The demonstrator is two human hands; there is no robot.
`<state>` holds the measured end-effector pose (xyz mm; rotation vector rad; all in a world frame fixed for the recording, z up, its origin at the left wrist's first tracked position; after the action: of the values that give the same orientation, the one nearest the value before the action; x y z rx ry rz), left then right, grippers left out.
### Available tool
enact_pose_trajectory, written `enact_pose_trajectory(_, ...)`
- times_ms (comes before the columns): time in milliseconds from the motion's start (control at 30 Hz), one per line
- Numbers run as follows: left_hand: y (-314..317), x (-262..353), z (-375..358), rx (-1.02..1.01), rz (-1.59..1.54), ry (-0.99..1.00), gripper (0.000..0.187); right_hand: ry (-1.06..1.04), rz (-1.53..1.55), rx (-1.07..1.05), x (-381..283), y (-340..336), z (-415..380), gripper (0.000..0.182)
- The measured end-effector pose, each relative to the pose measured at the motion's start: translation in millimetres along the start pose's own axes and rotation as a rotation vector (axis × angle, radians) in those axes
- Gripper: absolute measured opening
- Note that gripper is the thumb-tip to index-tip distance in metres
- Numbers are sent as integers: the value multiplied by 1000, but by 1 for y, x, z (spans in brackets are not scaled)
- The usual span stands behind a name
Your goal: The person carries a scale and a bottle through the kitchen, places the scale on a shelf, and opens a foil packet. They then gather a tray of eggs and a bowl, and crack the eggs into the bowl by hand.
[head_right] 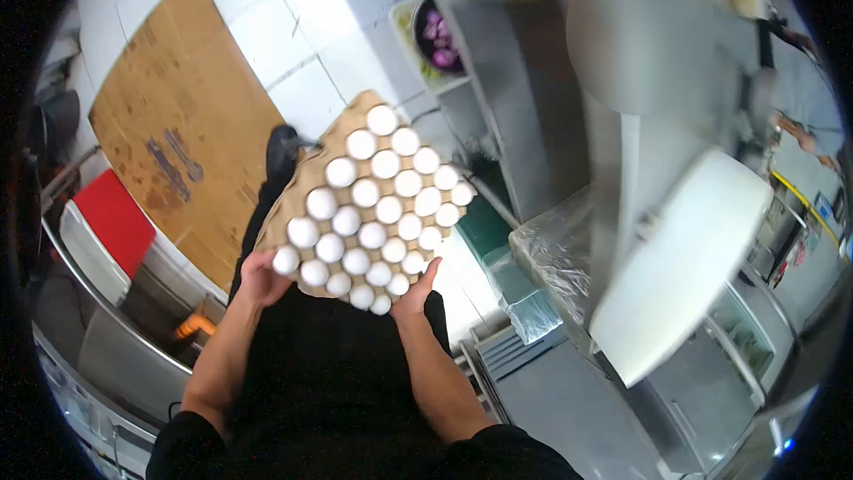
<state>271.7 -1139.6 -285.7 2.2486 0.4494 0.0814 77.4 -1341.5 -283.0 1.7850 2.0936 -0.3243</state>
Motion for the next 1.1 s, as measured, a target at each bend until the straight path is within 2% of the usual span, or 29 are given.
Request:
enact_pose_trajectory(67, 31, 20, -52, 9, 30, 100, 64, 56, 68, -87, -18, 29, -36, 79)
enact_pose_trajectory(100, 21, 30, -74, -50, 17, 109, 60, 15, 66, -147, -24, 42, -53, 79)
enact_pose_trajectory(133, 37, 40, -93, -81, 50, 189, 57, -47, 67, -202, -35, 57, -68, 79)
enact_pose_trajectory(167, 97, 46, -108, -105, 171, 226, 60, -75, 99, -257, -47, 73, -82, 79)
enact_pose_trajectory(200, 101, 18, -85, -160, 270, 283, 74, -115, 147, -302, -64, 46, -64, 79)
enact_pose_trajectory(267, 142, 16, -99, -308, 330, 347, 75, -71, 133, -301, -86, 59, -89, 82)
enact_pose_trajectory(333, 171, 14, -108, -413, 395, 382, 73, -129, 189, -498, -96, 61, -96, 83)
enact_pose_trajectory(400, 178, 14, -113, -450, 382, 402, 75, -230, 191, -526, -113, 63, -115, 91)
enact_pose_trajectory(433, 179, 8, -106, -443, 339, 412, 78, -247, 210, -512, -125, 51, -122, 94)
enact_pose_trajectory(467, 176, 16, -115, -517, 284, 347, 76, -365, 183, -473, -126, 48, -154, 97)
enact_pose_trajectory(600, 274, 11, -142, -654, 384, 156, 66, -588, 336, -401, -166, 48, -248, 98)
enact_pose_trajectory(633, 298, 7, -149, -685, 395, 75, 66, -566, 351, -412, -169, 42, -260, 99)
enact_pose_trajectory(667, 237, 38, -114, -701, 325, -21, 66, -537, 301, -373, -119, 56, -214, 100)
enact_pose_trajectory(733, 238, 50, -90, -704, 337, -48, 65, -613, 253, -273, -117, 70, -222, 102)
enact_pose_trajectory(800, 254, 51, -92, -712, 321, -158, 63, -668, 190, -171, -120, 75, -248, 105)
enact_pose_trajectory(867, 261, 61, -102, -692, 324, -233, 59, -633, 204, -123, -117, 84, -275, 104)
enact_pose_trajectory(933, 250, 61, -95, -701, 313, -298, 53, -584, 185, -111, -113, 70, -251, 101)
enact_pose_trajectory(1000, 254, 60, -91, -647, 283, -337, 52, -708, 156, 98, -116, 72, -257, 97)
enact_pose_trajectory(1033, 257, 61, -92, -621, 267, -354, 52, -651, 175, 279, -118, 70, -251, 90)
enact_pose_trajectory(1067, 263, 61, -98, -633, 277, -365, 52, -663, 189, 283, -120, 63, -261, 90)
enact_pose_trajectory(1100, 265, 62, -102, -600, 319, -339, 52, -608, -267, 451, -122, 53, -276, 87)
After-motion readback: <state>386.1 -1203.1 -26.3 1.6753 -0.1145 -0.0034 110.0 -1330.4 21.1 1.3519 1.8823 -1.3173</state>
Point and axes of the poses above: each hand's wrist, its own z-axis towards the middle knuckle, its own y-axis out of the palm, x = y × z, the point moved 2 cm from there along z, towards the middle knuckle, and after that the axes turned 12 degrees about -z, right-handed, at the moved point
